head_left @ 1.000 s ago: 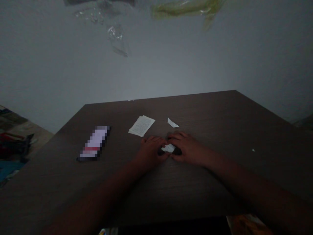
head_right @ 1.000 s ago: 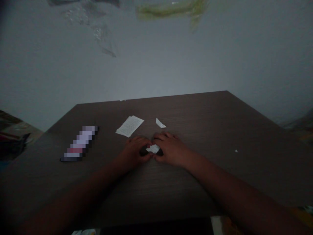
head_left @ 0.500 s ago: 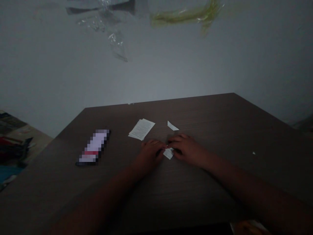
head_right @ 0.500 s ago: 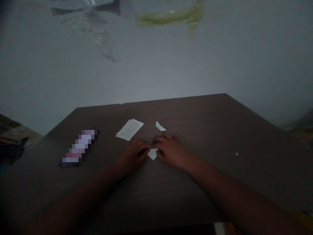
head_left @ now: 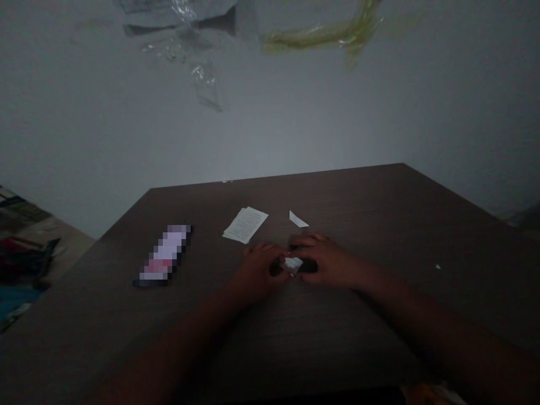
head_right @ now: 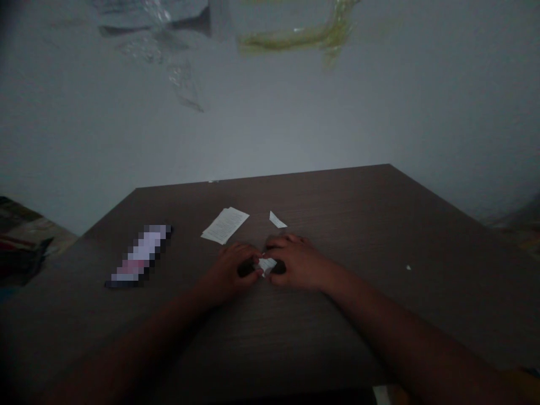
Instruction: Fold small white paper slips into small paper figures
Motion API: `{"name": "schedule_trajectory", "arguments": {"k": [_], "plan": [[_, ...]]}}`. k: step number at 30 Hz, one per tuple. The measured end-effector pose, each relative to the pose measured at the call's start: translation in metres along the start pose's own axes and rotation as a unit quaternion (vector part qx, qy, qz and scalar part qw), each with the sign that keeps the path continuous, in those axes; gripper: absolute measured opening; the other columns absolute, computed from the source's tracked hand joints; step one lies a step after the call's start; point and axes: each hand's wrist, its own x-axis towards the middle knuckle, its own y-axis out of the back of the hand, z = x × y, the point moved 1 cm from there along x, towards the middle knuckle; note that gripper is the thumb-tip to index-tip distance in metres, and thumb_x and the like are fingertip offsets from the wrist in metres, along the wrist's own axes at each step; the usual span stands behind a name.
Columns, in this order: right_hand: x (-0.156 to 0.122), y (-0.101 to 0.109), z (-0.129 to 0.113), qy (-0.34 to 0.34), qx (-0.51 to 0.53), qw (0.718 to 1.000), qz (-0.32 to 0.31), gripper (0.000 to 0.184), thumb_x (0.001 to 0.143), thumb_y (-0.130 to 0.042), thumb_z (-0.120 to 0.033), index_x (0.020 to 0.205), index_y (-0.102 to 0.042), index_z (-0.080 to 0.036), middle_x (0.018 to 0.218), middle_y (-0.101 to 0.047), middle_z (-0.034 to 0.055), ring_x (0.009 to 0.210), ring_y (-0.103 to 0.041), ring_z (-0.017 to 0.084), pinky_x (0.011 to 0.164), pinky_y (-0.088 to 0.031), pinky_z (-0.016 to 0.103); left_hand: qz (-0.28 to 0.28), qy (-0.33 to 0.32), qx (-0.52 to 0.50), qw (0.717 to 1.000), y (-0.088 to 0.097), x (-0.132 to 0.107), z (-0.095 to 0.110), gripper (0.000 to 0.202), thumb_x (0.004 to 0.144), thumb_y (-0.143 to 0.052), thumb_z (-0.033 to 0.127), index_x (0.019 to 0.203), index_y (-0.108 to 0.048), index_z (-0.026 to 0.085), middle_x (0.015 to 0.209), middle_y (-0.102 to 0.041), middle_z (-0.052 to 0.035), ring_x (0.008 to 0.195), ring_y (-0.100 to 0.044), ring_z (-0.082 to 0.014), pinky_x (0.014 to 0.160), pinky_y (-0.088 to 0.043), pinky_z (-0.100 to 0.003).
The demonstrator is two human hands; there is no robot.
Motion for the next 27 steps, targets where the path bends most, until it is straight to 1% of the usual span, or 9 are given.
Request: {"name": "schedule_trajectory", "arguments": {"k": [3, 5, 7, 10, 14, 19, 21, 25, 27], "plan": [[0.002, 0.000, 0.004, 0.004, 0.007, 1.000, 0.002, 0.040, 0.108, -0.081, -0.028, 0.147, -0.087, -0.032, 0.160, -0.079, 0.0123, 0.153, -0.066, 0.040, 0.131, -0.050, 0.065, 0.004, 0.003, 0.002, 1.000, 0.000, 0.003, -0.001, 0.020, 0.110, -0.068, 0.016, 0.123, -0.080, 0.025, 0.129, -0.088, -0.0067, 0.131, -0.077, -0.0333, 0.120, -0.054, -0.055], [0.003, -0.002, 0.003, -0.015, -0.004, 1.000, 0.006, 0.037, 0.112, -0.074, -0.022, 0.144, -0.088, -0.032, 0.159, -0.080, 0.0119, 0.153, -0.066, 0.040, 0.129, -0.051, 0.065, -0.001, 0.015, 0.020, 1.000, -0.001, 0.004, 0.000, 0.021, 0.108, -0.069, 0.014, 0.122, -0.081, 0.025, 0.129, -0.088, -0.0064, 0.131, -0.077, -0.0341, 0.118, -0.054, -0.055], [0.004, -0.004, -0.001, -0.038, -0.021, 0.999, 0.007, 0.036, 0.113, -0.072, -0.022, 0.144, -0.088, -0.031, 0.160, -0.079, 0.0126, 0.154, -0.065, 0.041, 0.125, -0.053, 0.065, -0.010, 0.028, 0.039, 0.999, -0.002, 0.005, 0.001, 0.024, 0.102, -0.077, 0.015, 0.122, -0.081, 0.026, 0.129, -0.088, -0.0058, 0.133, -0.077, -0.0357, 0.117, -0.055, -0.055], [0.004, -0.008, -0.007, -0.053, -0.035, 0.998, 0.005, 0.038, 0.109, -0.080, -0.027, 0.147, -0.086, -0.029, 0.161, -0.078, 0.0150, 0.153, -0.064, 0.044, 0.121, -0.056, 0.065, -0.012, 0.027, 0.049, 0.998, -0.002, 0.005, 0.005, 0.025, 0.098, -0.085, 0.022, 0.122, -0.080, 0.027, 0.129, -0.087, -0.0056, 0.133, -0.077, -0.0374, 0.116, -0.055, -0.055], [0.001, -0.010, -0.006, -0.041, -0.035, 0.998, 0.015, 0.047, 0.103, -0.090, -0.034, 0.149, -0.084, -0.029, 0.166, -0.074, 0.0161, 0.155, -0.064, 0.045, 0.124, -0.055, 0.066, -0.002, 0.008, 0.048, 0.999, 0.000, 0.000, 0.009, 0.025, 0.100, -0.090, 0.036, 0.119, -0.078, 0.027, 0.128, -0.086, -0.0063, 0.131, -0.077, -0.0379, 0.116, -0.055, -0.056], [-0.001, -0.006, 0.002, -0.011, -0.023, 1.000, 0.005, 0.054, 0.100, -0.095, -0.038, 0.152, -0.083, -0.029, 0.167, -0.074, 0.0162, 0.156, -0.064, 0.044, 0.127, -0.053, 0.066, 0.002, -0.010, 0.065, 0.998, 0.000, -0.004, 0.010, 0.034, 0.099, -0.091, 0.042, 0.127, -0.079, 0.026, 0.131, -0.084, -0.0090, 0.130, -0.076, -0.0399, 0.116, -0.055, -0.059], [0.000, -0.004, 0.004, 0.004, -0.015, 1.000, 0.006, 0.047, 0.101, -0.094, -0.037, 0.147, -0.086, -0.029, 0.164, -0.076, 0.0152, 0.154, -0.066, 0.042, 0.127, -0.054, 0.065, 0.004, -0.011, 0.067, 0.998, 0.000, -0.004, 0.008, 0.035, 0.101, -0.090, 0.041, 0.132, -0.080, 0.027, 0.134, -0.084, -0.0089, 0.132, -0.076, -0.0400, 0.117, -0.055, -0.058], [0.005, -0.004, 0.008, 0.039, 0.000, 0.998, 0.039, 0.016, 0.109, -0.085, -0.028, 0.123, -0.092, -0.026, 0.144, -0.084, 0.0132, 0.140, -0.073, 0.036, 0.124, -0.055, 0.059, 0.001, -0.008, 0.063, 0.998, 0.001, -0.004, 0.004, 0.029, 0.102, -0.089, 0.032, 0.131, -0.083, 0.029, 0.140, -0.086, -0.0079, 0.140, -0.075, -0.0403, 0.121, -0.052, -0.059], [0.009, -0.007, 0.011, 0.036, 0.001, 0.998, 0.053, 0.012, 0.112, -0.079, -0.021, 0.114, -0.091, -0.023, 0.132, -0.086, 0.0127, 0.132, -0.076, 0.034, 0.122, -0.055, 0.058, -0.003, -0.016, 0.060, 0.998, 0.003, -0.006, 0.004, 0.025, 0.104, -0.085, 0.026, 0.128, -0.085, 0.030, 0.142, -0.086, -0.0072, 0.143, -0.074, -0.0393, 0.124, -0.050, -0.060]]}}
